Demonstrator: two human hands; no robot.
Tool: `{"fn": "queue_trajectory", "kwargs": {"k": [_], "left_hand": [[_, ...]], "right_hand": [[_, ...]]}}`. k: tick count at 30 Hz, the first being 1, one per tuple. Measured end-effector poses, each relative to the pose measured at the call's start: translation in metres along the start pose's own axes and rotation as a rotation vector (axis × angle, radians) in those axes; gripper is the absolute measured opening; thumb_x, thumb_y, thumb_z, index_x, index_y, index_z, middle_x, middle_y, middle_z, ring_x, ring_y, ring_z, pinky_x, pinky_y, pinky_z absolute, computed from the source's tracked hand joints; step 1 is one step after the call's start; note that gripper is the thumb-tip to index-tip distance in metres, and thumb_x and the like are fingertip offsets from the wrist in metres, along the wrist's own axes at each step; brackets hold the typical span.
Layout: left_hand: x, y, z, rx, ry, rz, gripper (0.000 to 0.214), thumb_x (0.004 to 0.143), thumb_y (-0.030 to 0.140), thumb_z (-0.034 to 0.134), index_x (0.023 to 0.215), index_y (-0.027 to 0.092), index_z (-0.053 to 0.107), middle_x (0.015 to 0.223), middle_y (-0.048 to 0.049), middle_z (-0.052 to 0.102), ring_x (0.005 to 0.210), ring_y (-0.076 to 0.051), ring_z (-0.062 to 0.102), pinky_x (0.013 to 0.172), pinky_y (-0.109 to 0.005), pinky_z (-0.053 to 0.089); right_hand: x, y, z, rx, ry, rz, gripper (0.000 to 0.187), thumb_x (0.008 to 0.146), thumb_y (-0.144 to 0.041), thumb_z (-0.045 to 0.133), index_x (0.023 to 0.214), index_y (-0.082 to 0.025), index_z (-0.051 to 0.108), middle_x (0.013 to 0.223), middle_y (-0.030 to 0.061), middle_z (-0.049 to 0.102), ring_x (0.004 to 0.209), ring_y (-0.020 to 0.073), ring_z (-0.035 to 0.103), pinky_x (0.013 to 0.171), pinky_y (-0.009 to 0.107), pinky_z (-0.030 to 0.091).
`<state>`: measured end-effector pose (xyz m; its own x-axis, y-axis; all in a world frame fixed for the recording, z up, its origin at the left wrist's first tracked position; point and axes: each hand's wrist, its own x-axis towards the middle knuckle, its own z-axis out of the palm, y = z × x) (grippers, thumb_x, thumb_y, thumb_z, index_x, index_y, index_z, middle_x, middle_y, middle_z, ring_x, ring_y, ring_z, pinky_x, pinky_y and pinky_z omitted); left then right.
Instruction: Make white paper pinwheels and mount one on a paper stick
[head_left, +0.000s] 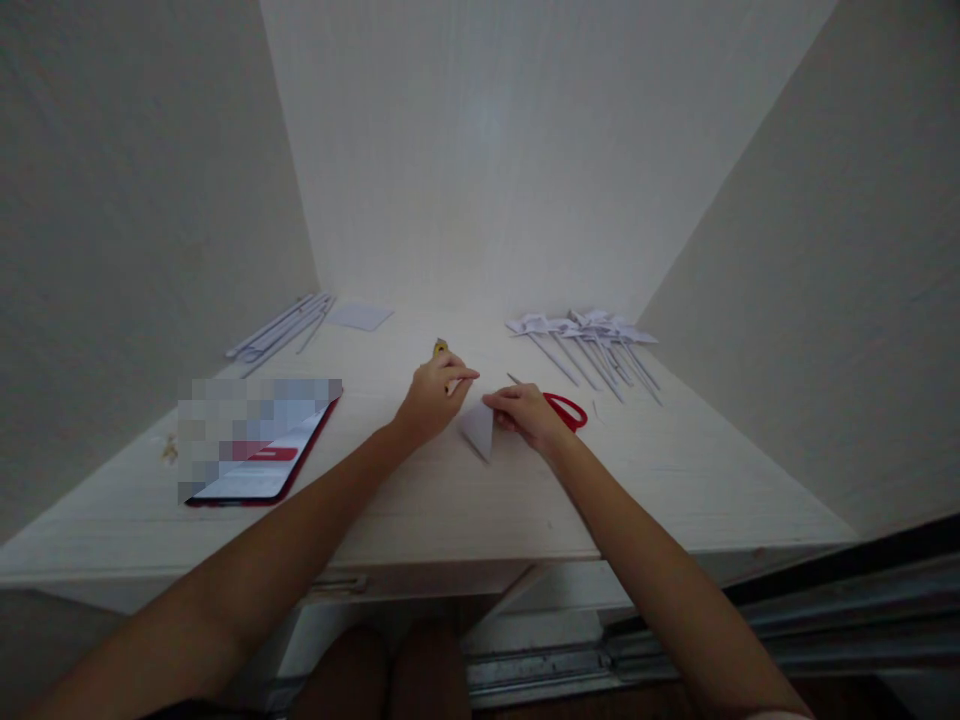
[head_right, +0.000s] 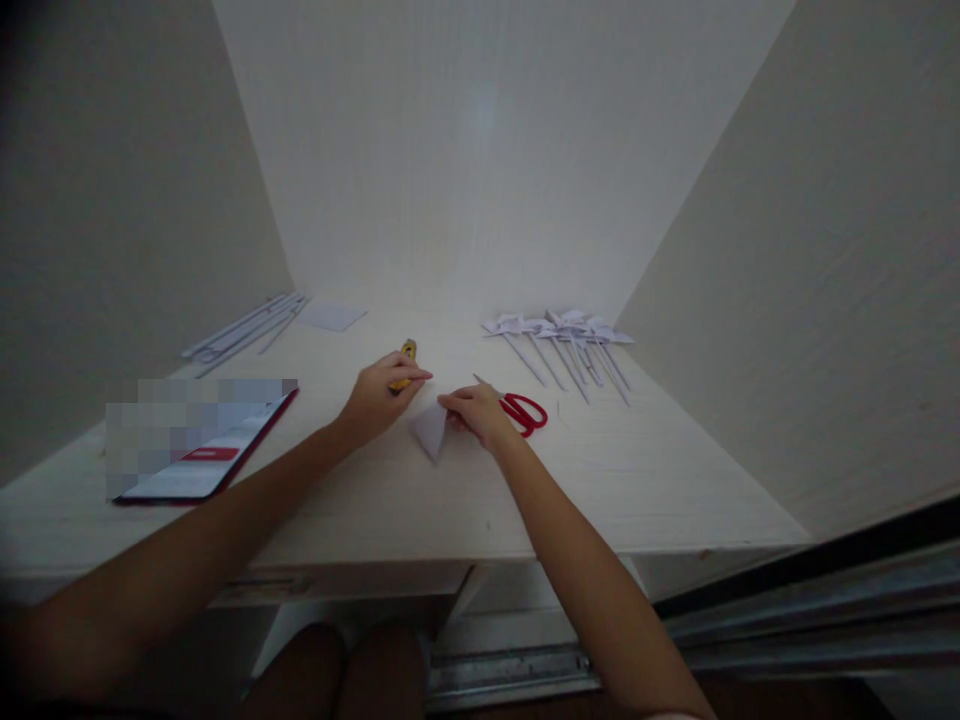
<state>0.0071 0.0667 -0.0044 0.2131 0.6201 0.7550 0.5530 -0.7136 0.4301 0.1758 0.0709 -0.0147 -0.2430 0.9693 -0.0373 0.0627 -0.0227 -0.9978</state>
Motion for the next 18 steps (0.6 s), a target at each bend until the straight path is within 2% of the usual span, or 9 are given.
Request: {"fn": "queue_trajectory", "kwargs": {"k": [4, 6, 8, 10, 14, 18], "left_hand": [[-0.003, 0.010, -0.002, 0.148, -0.367, 0.025, 0.020, 0.077, 0.008, 0.048, 0.078, 0.012, 0.068, 0.078, -0.0080, 0.059, 0.073, -0.016, 0.056, 0.071, -0.030, 0.047], [-0.006, 0.018, -0.006, 0.228, -0.500, 0.009, 0.022, 0.076, 0.006, 0.046, 0.076, 0.009, 0.067, 0.081, -0.0100, 0.057, 0.077, -0.017, 0.055, 0.073, -0.032, 0.046], [-0.013, 0.027, -0.010, 0.280, -0.547, 0.013, 0.024, 0.078, 0.007, 0.042, 0.072, 0.009, 0.066, 0.084, -0.0110, 0.055, 0.080, -0.018, 0.054, 0.076, -0.033, 0.046], [-0.024, 0.034, -0.013, 0.229, -0.614, 0.061, 0.027, 0.082, 0.010, 0.038, 0.075, 0.010, 0.064, 0.090, -0.0112, 0.055, 0.084, -0.018, 0.053, 0.080, -0.032, 0.046], [-0.049, 0.038, -0.016, 0.183, -0.620, 0.076, 0.032, 0.088, 0.018, 0.032, 0.106, 0.009, 0.058, 0.114, -0.0138, 0.054, 0.104, -0.019, 0.051, 0.094, -0.032, 0.039], [-0.060, 0.039, -0.019, 0.305, -0.673, 0.073, 0.038, 0.092, 0.028, 0.030, 0.120, 0.014, 0.051, 0.126, -0.0138, 0.050, 0.116, -0.022, 0.046, 0.100, -0.043, 0.027]], "right_hand": [[0.001, 0.006, -0.002, -0.213, -0.035, -0.072, 0.023, 0.066, -0.029, 0.061, 0.049, -0.013, 0.055, 0.034, -0.0068, 0.043, 0.029, 0.0027, 0.030, 0.031, 0.017, 0.016], [0.001, 0.005, -0.001, -0.247, -0.020, -0.081, 0.024, 0.066, -0.028, 0.060, 0.048, -0.014, 0.053, 0.033, -0.0075, 0.041, 0.028, 0.0029, 0.029, 0.031, 0.017, 0.016], [0.000, 0.003, 0.001, -0.265, -0.013, -0.082, 0.025, 0.066, -0.027, 0.060, 0.046, -0.015, 0.051, 0.032, -0.0075, 0.041, 0.028, 0.0033, 0.030, 0.030, 0.017, 0.016], [-0.002, -0.001, 0.002, -0.284, -0.018, -0.090, 0.025, 0.065, -0.025, 0.060, 0.044, -0.015, 0.050, 0.031, -0.0072, 0.042, 0.027, 0.0034, 0.031, 0.030, 0.017, 0.017], [-0.006, -0.004, 0.003, -0.307, -0.008, -0.126, 0.025, 0.065, -0.022, 0.061, 0.043, -0.015, 0.051, 0.031, -0.0069, 0.043, 0.027, 0.0034, 0.031, 0.031, 0.017, 0.017], [-0.006, -0.002, 0.004, -0.367, 0.050, -0.174, 0.024, 0.066, -0.021, 0.062, 0.044, -0.015, 0.054, 0.032, -0.0061, 0.044, 0.030, 0.0044, 0.033, 0.035, 0.018, 0.022]]}}
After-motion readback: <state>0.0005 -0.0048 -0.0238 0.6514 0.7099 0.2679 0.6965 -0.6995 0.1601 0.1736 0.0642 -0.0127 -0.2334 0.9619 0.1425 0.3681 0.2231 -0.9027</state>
